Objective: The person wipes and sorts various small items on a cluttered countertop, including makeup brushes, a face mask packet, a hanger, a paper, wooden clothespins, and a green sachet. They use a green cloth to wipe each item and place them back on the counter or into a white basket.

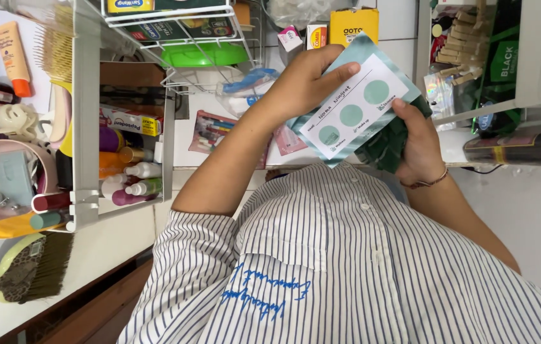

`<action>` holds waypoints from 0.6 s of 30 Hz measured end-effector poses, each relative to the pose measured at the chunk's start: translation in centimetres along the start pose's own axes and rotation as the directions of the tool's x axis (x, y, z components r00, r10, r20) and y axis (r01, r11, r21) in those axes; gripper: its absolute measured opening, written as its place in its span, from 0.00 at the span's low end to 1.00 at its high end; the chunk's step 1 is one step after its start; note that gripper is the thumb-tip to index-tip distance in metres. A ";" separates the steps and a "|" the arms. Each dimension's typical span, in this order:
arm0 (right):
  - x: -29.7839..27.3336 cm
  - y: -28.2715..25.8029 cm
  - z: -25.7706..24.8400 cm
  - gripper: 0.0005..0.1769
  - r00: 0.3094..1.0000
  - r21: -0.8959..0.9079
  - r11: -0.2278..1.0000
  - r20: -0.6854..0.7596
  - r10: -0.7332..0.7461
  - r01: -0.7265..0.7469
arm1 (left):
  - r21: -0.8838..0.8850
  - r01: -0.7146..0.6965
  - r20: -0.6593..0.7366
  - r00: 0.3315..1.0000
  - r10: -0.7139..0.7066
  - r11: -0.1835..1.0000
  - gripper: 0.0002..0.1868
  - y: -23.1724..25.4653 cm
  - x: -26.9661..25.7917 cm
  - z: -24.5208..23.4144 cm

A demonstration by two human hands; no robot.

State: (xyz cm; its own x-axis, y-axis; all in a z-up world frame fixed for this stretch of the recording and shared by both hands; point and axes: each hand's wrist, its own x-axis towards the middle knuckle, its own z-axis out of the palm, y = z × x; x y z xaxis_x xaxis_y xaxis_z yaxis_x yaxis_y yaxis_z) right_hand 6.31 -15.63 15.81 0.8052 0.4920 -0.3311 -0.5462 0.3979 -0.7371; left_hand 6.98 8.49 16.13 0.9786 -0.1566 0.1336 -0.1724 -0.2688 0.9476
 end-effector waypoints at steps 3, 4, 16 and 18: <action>0.1 0.1 0.2 0.27 1.000 0.012 1.000 -0.003 -0.005 0.005 | -0.034 0.014 -0.019 1.000 -0.014 0.999 0.20 -0.6 0.0 -0.4; 0.1 0.1 0.3 0.28 1.000 0.020 1.000 0.002 -0.006 0.006 | -0.044 -0.018 -0.031 0.999 0.016 0.999 0.20 -0.8 0.1 -0.6; 0.1 0.0 0.1 0.30 0.992 0.023 0.993 0.051 -0.119 0.118 | -0.059 -0.139 -0.237 0.964 0.122 0.988 0.10 -2.0 -0.3 -1.5; -0.1 -0.4 0.4 0.32 0.985 -0.009 0.988 0.079 -0.155 0.156 | -0.071 -0.112 -0.292 0.952 0.087 0.991 0.13 -1.7 -0.8 -1.3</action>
State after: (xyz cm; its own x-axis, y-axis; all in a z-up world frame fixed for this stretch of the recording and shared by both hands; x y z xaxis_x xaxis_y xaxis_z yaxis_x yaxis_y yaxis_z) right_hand 6.38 -15.54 16.38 0.8593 0.4840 -0.1652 -0.4118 0.4632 -0.7848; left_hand 6.64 10.26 14.82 0.9499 0.1053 0.2944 -0.2728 -0.1812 0.9449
